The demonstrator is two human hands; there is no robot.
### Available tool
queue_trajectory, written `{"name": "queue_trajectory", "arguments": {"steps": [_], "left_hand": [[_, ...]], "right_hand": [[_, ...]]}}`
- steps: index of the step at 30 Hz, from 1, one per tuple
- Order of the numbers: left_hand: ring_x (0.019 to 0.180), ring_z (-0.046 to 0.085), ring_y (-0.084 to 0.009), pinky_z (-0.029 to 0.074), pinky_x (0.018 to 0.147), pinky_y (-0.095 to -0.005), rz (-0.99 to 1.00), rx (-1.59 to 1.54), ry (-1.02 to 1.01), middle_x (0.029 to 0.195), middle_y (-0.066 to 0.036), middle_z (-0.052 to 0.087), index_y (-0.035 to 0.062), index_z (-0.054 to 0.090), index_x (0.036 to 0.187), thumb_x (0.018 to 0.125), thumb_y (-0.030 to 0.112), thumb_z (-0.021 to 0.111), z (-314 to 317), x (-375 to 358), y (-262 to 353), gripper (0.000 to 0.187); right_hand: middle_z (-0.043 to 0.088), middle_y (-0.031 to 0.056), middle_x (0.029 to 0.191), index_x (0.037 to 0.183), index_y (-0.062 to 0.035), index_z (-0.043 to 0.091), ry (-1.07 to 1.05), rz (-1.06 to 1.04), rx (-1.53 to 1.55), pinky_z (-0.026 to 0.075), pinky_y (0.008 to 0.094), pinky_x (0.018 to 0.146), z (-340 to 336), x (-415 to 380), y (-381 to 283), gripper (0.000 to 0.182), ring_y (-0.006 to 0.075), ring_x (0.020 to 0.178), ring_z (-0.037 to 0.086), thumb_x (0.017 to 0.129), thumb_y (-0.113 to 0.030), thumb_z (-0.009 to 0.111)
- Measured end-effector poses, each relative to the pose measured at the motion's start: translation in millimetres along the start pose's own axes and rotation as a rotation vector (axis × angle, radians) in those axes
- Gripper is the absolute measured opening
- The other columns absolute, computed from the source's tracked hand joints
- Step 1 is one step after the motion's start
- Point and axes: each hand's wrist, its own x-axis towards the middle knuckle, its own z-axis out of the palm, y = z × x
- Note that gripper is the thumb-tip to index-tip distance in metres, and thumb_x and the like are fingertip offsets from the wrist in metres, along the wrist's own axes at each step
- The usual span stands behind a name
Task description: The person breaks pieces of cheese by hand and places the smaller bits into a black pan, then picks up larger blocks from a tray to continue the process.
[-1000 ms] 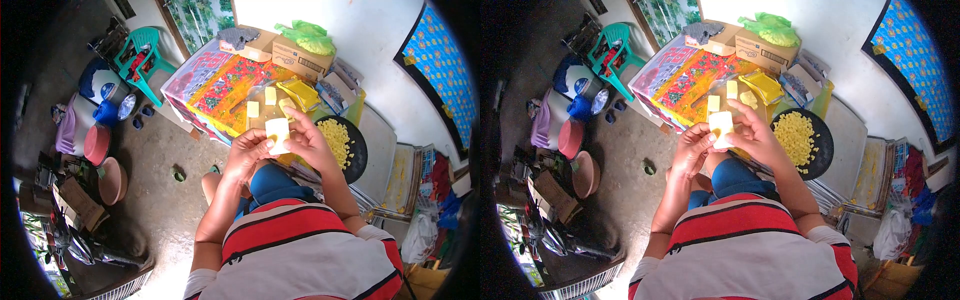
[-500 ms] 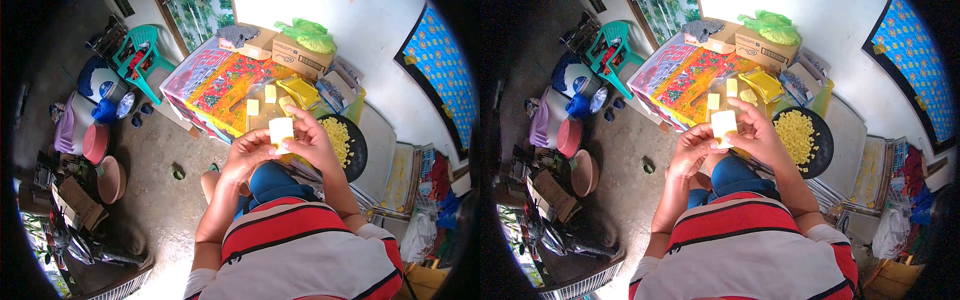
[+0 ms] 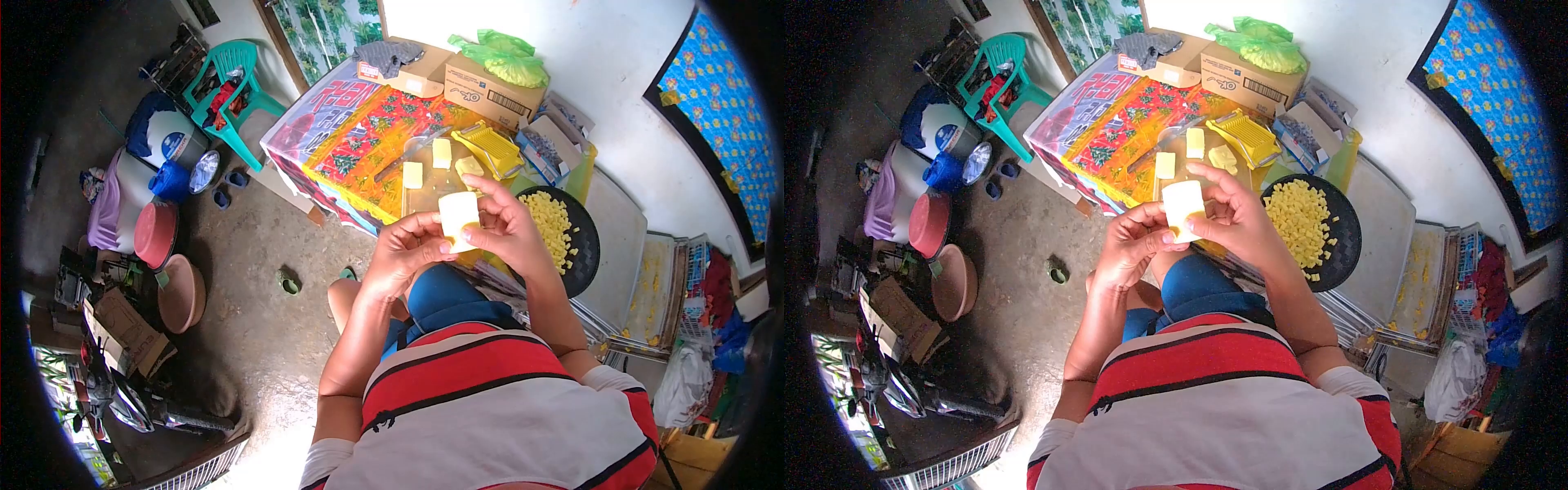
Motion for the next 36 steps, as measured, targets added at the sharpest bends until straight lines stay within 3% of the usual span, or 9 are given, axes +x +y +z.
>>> {"name": "queue_trajectory", "arguments": {"steps": [6,18,27,33,36], "left_hand": [[0.097,0.061,-0.0207,0.054,0.082,-0.0352,0.036,-0.009,-0.012,0.109,-0.014,0.062,-0.0035,0.054,0.119,0.08,-0.006,0.064,5.1,0.0,3.1,0.041],[0.095,0.062,-0.0199,0.054,0.08,-0.0345,0.058,0.056,-0.033,0.109,-0.014,0.062,-0.0039,0.053,0.121,0.08,-0.006,0.064,6.3,0.0,0.7,0.042],[0.083,0.065,-0.019,0.057,0.07,-0.0304,0.033,0.127,0.055,0.099,-0.015,0.064,-0.0055,0.055,0.113,0.088,0.006,0.062,4.9,4.2,-0.7,0.029],[0.08,0.065,-0.0188,0.057,0.069,-0.0303,0.021,0.079,0.057,0.096,-0.014,0.065,-0.0059,0.056,0.111,0.089,0.006,0.06,8.1,2.7,2.1,0.026],[0.078,0.066,-0.0156,0.057,0.071,-0.029,0.009,0.039,0.044,0.095,-0.011,0.065,-0.0037,0.056,0.112,0.09,0.012,0.061,9.5,2.7,2.7,0.028]], "right_hand": [[0.054,0.0092,0.122,0.142,-0.0063,0.031,-0.034,-0.003,0.082,0.045,0.0294,0.092,6.7,-3.0,-2.8,0.073,0.0155,0.109,0.055,0.079,0.004,0.066],[0.051,0.0084,0.124,0.143,-0.0064,0.029,-0.094,0.064,0.047,0.046,0.0281,0.09,-3.2,-4.6,-6.3,0.077,0.0155,0.11,0.054,0.077,0.005,0.067],[0.05,0.009,0.126,0.142,-0.0048,0.031,-0.115,0.024,0.081,0.046,0.0292,0.091,0.8,-5.6,-5.1,0.074,0.0164,0.111,0.054,0.077,0.006,0.065],[0.05,0.0084,0.123,0.141,-0.005,0.032,-0.115,0.03,0.117,0.046,0.0295,0.091,-0.2,-6.2,-8.5,0.073,0.0167,0.111,0.054,0.077,0.007,0.065],[0.05,0.0078,0.122,0.141,-0.0051,0.032,-0.119,0.035,0.111,0.046,0.0294,0.091,-1.2,-6.1,-7.8,0.073,0.0162,0.111,0.053,0.077,0.007,0.065]]}}
